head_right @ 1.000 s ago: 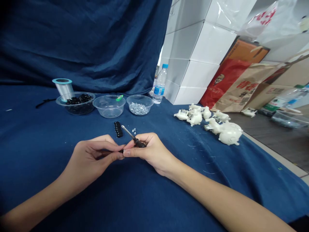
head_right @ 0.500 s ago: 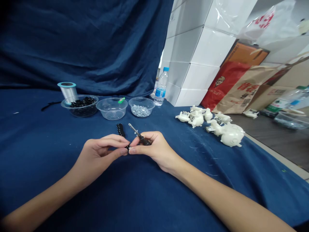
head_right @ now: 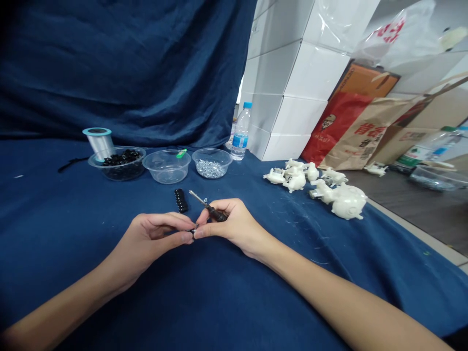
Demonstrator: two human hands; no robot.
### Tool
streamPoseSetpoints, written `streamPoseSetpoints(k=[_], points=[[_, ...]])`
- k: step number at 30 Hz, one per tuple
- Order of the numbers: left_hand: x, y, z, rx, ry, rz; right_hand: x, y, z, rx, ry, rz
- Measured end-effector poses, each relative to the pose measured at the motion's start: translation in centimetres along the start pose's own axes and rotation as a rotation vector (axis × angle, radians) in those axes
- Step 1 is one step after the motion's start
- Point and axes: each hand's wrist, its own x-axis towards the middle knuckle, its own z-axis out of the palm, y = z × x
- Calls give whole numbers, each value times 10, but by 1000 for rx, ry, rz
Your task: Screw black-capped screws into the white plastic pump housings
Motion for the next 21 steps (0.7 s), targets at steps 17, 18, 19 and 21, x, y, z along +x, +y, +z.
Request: streamPoseSetpoints(k=[17,18,19,21], points=[[0,-4,4,4,97,-25,-1,-1,7,-126,62,-38],[0,-3,5,5,98,-32,-1,-1,8,-124,69,-42],[0,-2,7,6,97,-36,-2,-1,9,-124,77,-48],[0,-2,9,-2,93,-43,-3,0,10,-140,98,-68]])
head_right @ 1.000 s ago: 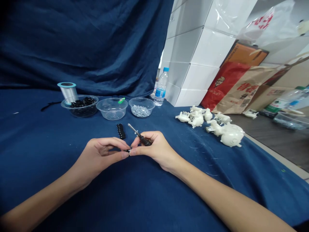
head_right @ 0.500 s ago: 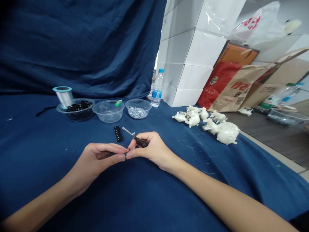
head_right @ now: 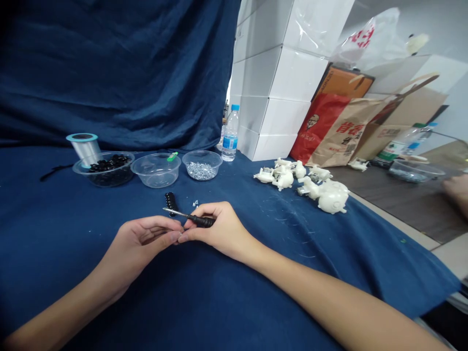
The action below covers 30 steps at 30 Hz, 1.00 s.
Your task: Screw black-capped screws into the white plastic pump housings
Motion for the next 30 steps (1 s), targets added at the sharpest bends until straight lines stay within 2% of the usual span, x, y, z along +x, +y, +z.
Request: streamPoseSetpoints(k=[5,9,11,14,18,30], points=[[2,1,-4,-37,59,-23,-2,0,1,-83,21,-73],[7,2,-18,-122,179,-20,-3,-2,-2,-347,74,-356],[10,2,-25,-169,205,-2,-6,-2,-5,-489,65,-504],[14,2,-31,-198,210,18,-9,1,-7,-633,31,-621],[14,2,-34,-219,202,21,-10,2,-7,-719,32,-670],[11,5,-32,-183,190,27,-8,-2,-5,-789,69,-649]])
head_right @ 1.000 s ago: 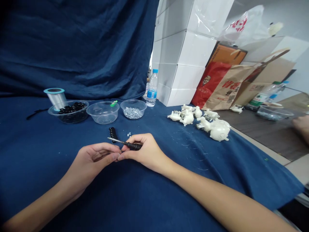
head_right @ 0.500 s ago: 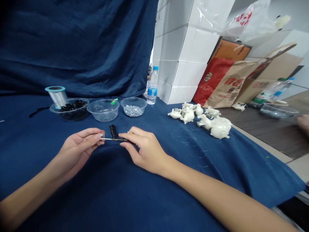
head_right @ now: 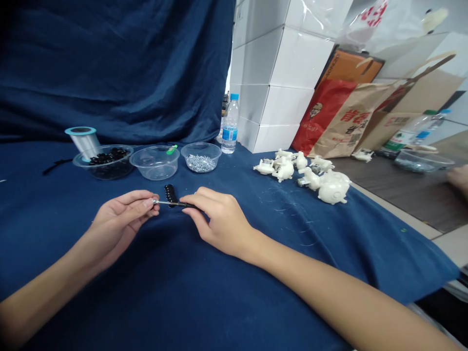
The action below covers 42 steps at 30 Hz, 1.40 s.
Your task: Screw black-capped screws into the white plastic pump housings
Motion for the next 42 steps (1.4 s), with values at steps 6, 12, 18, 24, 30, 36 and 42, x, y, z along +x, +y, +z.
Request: streamPoseSetpoints(k=[6,12,18,24,30,36,42], points=[[-2,0,2,96,50,73,-2,0,-1,-30,-19,-10],[-1,-2,7,200,108,171,-3,2,0,-29,-10,-11],[-5,0,9,303,146,254,-1,2,-1,31,-15,19],[-7,4,10,337,159,287,1,2,-1,98,-55,71],[-9,5,10,345,145,276,4,4,-1,248,-157,241],[-8,6,8,359,107,278,6,8,-1,436,-170,417],[-8,7,8,342,103,245,4,14,-2,260,1,183]])
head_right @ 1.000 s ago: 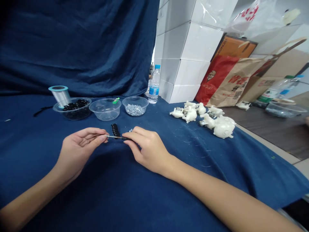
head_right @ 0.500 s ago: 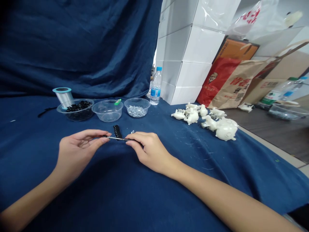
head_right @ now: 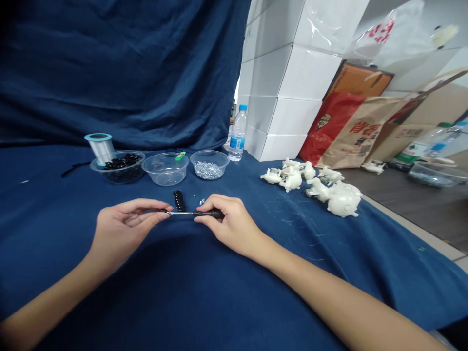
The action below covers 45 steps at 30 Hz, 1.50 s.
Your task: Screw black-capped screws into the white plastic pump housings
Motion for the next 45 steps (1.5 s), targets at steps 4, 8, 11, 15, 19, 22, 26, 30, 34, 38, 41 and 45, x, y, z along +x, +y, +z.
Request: streamPoseSetpoints(k=[4,8,11,15,19,22,26,30,34,38,41,45], points=[[-2,1,2,-10,29,4,-2,-2,-1,-115,-40,-59],[-2,1,2,-22,21,9,-2,-5,1,-100,-126,11],[0,0,0,-29,2,-5,-2,-6,2,-16,-163,101],[2,-3,0,-40,1,-11,-2,-4,1,42,-72,63],[2,-4,1,-69,-12,-19,-1,-3,-1,-78,1,-98],[2,-4,1,-77,-9,-16,-3,-4,0,-147,16,-141],[2,-6,1,-73,-13,-22,-3,-7,1,-93,-67,-2],[4,-9,-1,-68,-41,-33,0,-11,1,50,-168,241],[5,-11,-2,-74,-48,-39,-1,-12,2,82,-150,259],[5,-11,-2,-73,-55,-59,-4,-7,2,-76,-89,-9],[5,-10,-3,-65,-56,-61,-5,-4,2,-199,-75,-151],[4,-10,-3,-56,-62,-65,-5,-8,3,-199,-121,-94]])
